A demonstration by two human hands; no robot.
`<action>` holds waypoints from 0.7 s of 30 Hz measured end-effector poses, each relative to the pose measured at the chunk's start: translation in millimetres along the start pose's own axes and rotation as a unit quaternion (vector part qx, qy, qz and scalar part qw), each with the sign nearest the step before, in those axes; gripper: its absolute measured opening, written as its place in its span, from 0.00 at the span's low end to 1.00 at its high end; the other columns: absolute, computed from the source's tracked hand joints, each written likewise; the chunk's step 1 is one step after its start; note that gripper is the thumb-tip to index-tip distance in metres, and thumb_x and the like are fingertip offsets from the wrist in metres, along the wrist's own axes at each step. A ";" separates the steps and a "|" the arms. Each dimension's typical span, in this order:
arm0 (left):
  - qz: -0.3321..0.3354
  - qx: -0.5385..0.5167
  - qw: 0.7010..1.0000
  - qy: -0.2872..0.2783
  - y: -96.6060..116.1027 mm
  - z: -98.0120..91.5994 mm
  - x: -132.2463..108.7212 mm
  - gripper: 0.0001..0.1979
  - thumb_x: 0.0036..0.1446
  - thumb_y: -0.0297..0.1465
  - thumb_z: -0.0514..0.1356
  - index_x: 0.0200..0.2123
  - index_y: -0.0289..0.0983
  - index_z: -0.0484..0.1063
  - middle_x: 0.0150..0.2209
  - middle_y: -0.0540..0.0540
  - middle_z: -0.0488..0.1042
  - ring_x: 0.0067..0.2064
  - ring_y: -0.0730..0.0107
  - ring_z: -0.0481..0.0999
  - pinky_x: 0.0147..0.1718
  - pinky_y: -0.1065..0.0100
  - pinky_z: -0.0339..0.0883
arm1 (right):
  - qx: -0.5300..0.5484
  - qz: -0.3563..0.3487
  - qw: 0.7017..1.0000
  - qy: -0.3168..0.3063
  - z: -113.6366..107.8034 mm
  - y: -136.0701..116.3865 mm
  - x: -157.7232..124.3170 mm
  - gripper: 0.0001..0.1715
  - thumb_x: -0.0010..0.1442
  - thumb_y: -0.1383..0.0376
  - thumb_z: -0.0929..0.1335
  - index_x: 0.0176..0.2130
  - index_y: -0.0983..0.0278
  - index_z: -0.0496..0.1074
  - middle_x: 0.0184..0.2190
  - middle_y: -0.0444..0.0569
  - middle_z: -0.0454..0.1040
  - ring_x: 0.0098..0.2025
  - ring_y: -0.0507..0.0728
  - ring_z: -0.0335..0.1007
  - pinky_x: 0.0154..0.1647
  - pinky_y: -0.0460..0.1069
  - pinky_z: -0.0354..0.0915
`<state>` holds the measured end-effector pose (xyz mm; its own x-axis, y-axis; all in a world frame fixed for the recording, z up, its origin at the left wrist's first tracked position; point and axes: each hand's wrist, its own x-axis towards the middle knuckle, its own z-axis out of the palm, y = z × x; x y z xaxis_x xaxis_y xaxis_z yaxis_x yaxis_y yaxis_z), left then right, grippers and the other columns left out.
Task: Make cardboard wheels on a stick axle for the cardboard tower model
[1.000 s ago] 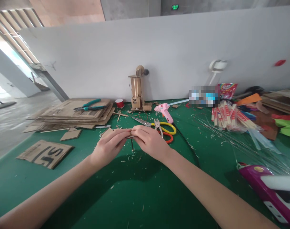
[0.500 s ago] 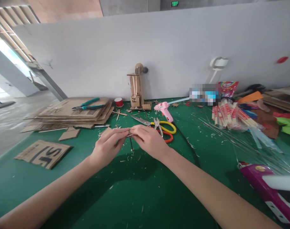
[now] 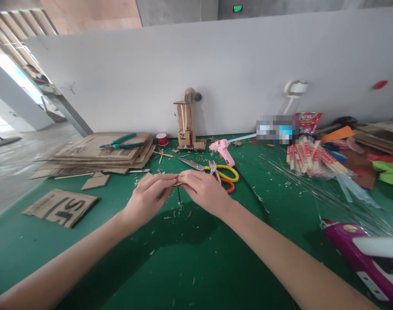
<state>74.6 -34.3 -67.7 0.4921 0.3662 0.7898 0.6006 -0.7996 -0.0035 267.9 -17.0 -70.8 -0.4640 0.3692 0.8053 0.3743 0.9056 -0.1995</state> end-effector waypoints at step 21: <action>-0.030 -0.022 0.999 -0.006 5.6 -4.5 1.6 0.08 0.59 0.22 0.54 0.39 0.36 0.71 0.41 0.42 0.77 0.40 0.67 0.78 0.38 0.65 0.75 | 0.003 0.004 1.000 0.016 5.3 -3.9 -3.2 0.10 0.62 0.71 0.63 0.42 0.62 0.70 0.40 0.51 0.76 0.43 0.56 0.73 0.43 0.53 0.73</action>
<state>75.9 -40.3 -63.7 0.4640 0.4194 0.7803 0.6006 -0.7964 0.0709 263.6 -20.6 -75.6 -0.4341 0.3703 0.8213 0.3735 0.9035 -0.2100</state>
